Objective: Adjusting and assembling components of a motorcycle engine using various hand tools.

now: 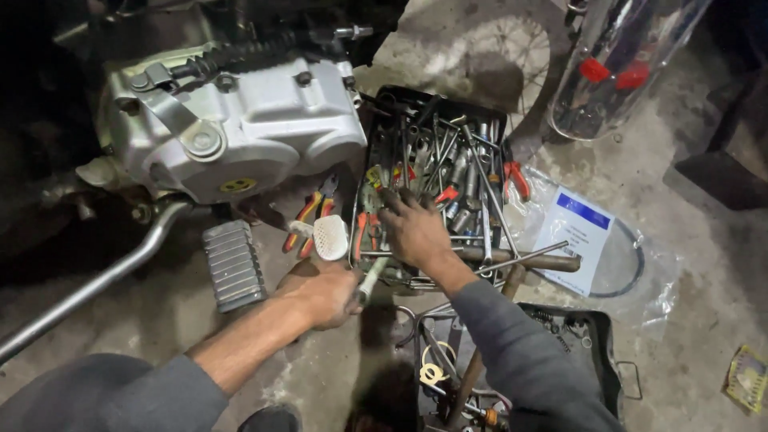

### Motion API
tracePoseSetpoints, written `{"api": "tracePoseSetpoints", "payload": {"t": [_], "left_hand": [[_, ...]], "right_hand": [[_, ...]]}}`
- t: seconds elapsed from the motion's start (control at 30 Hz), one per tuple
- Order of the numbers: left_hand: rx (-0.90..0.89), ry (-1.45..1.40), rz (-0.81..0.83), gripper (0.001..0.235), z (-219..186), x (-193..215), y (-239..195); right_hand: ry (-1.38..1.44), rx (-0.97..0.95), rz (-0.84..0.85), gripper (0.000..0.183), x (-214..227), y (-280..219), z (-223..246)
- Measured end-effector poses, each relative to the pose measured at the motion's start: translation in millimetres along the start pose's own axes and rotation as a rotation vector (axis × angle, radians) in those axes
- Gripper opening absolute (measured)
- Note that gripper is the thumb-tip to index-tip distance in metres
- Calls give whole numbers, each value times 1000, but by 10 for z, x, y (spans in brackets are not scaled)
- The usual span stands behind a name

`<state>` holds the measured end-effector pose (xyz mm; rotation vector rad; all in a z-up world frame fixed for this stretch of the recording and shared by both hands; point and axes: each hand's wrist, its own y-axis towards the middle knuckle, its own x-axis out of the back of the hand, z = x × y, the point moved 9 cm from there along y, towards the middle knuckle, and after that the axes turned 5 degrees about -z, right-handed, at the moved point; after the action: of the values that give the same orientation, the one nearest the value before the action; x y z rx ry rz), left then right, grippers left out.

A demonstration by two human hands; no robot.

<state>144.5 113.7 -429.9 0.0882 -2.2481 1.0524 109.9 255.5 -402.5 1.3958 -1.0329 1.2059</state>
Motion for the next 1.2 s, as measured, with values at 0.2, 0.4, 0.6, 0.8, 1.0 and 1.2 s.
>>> {"api": "tracePoseSetpoints", "payload": {"t": [0.2,0.4,0.6,0.8,1.0,1.2], "left_hand": [[31,-28,3,39,-10,62,-258],[29,174,29,35,-212,345,-634],[-66,303,4,42,-138,91,-481],[-81,330,33,41,-435,419,-772],[-81,306,52,46,-459,364,-817],[25,342,149,49,-316,231,-769]], "right_hand": [[27,-216,-24,35,369,-195,-263],[200,-450,194,37,408,-422,-469],[227,-454,164,33,217,-529,-572],[287,-848,89,85,177,-701,-717],[221,-855,252,89,-314,-612,-633],[-105,-513,106,70,-357,-371,-124]]}}
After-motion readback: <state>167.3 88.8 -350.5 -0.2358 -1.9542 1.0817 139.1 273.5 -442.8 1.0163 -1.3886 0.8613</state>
